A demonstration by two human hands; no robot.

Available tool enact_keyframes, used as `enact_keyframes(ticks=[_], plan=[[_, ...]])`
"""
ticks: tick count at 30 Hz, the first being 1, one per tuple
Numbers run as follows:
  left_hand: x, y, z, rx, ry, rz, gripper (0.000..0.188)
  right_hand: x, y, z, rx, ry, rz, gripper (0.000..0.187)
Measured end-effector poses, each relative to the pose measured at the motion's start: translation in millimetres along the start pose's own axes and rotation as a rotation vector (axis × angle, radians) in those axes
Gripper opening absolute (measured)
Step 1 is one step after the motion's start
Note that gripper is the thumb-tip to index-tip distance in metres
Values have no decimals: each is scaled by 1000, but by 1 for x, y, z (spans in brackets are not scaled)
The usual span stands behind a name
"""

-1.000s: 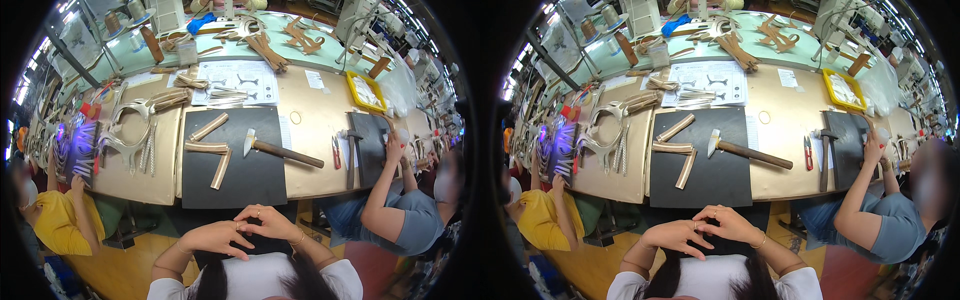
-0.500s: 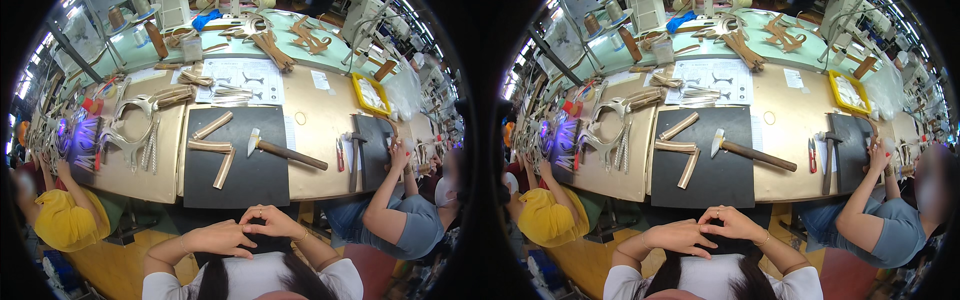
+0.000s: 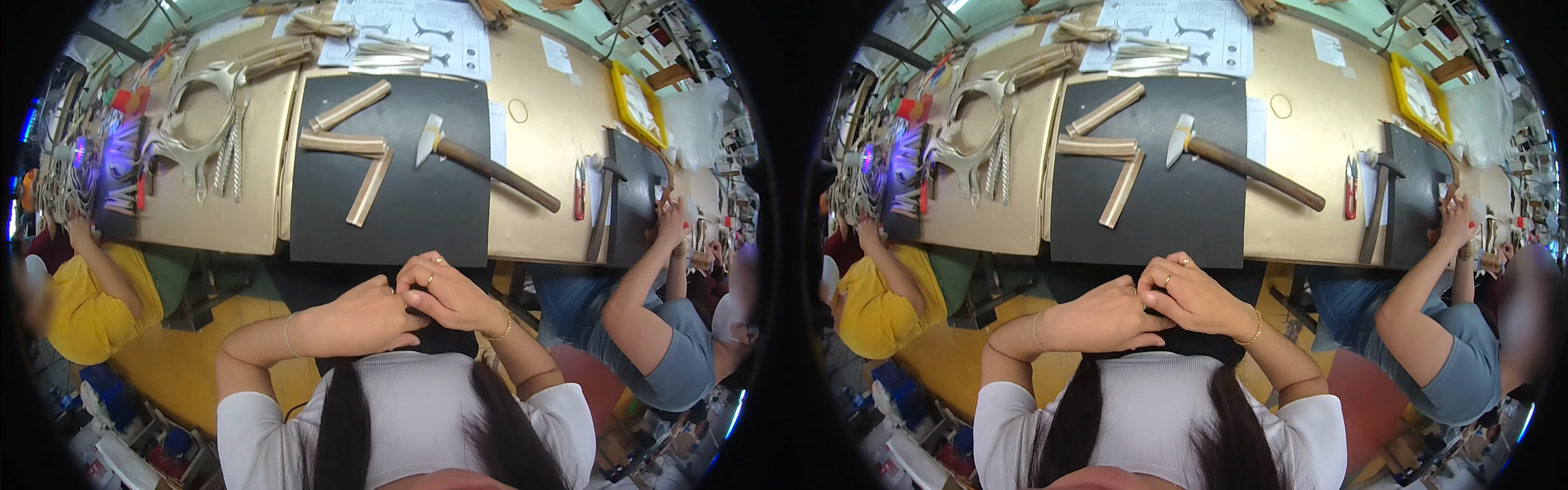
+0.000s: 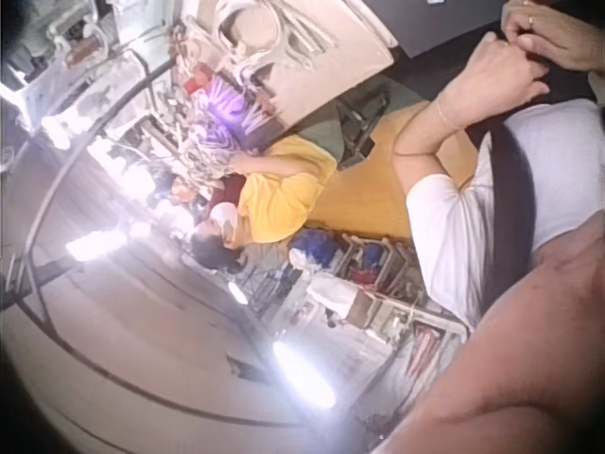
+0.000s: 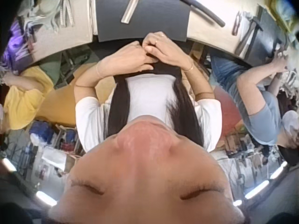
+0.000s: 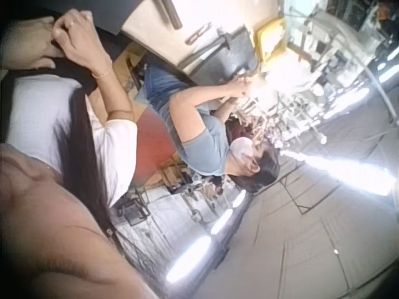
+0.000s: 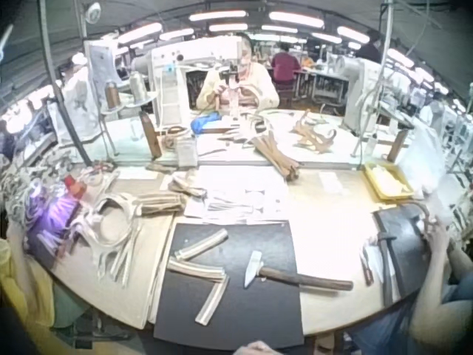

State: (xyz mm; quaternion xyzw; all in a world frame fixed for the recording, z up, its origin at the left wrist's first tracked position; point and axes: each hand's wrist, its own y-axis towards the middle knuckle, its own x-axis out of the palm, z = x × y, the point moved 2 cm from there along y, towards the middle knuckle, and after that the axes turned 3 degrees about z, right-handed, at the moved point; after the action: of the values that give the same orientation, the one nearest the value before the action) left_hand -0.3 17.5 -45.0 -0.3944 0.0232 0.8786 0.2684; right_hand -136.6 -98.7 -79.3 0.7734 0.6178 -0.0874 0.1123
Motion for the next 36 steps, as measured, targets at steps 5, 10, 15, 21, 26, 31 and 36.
enact_keyframes(ticks=[5,10,15,21,26,31,36], plan=[[2,3,1,19,66,72,28,9,0,5,-118,-55,137,21],[-1,4,-4,18,152,62,24,0,6,6,-102,-124,160,13],[-23,10,-51,-244,16,696,23,-42,23,10,22,-454,505,20],[-22,42,-114,-831,162,1103,22,-83,64,52,157,-897,626,34],[-9,40,-107,-767,91,985,23,-88,76,69,203,-1057,530,32],[-7,39,-93,-707,-79,842,26,-86,55,45,248,-820,583,22],[-7,44,-85,-687,13,886,34,-68,22,15,287,-595,551,24]])
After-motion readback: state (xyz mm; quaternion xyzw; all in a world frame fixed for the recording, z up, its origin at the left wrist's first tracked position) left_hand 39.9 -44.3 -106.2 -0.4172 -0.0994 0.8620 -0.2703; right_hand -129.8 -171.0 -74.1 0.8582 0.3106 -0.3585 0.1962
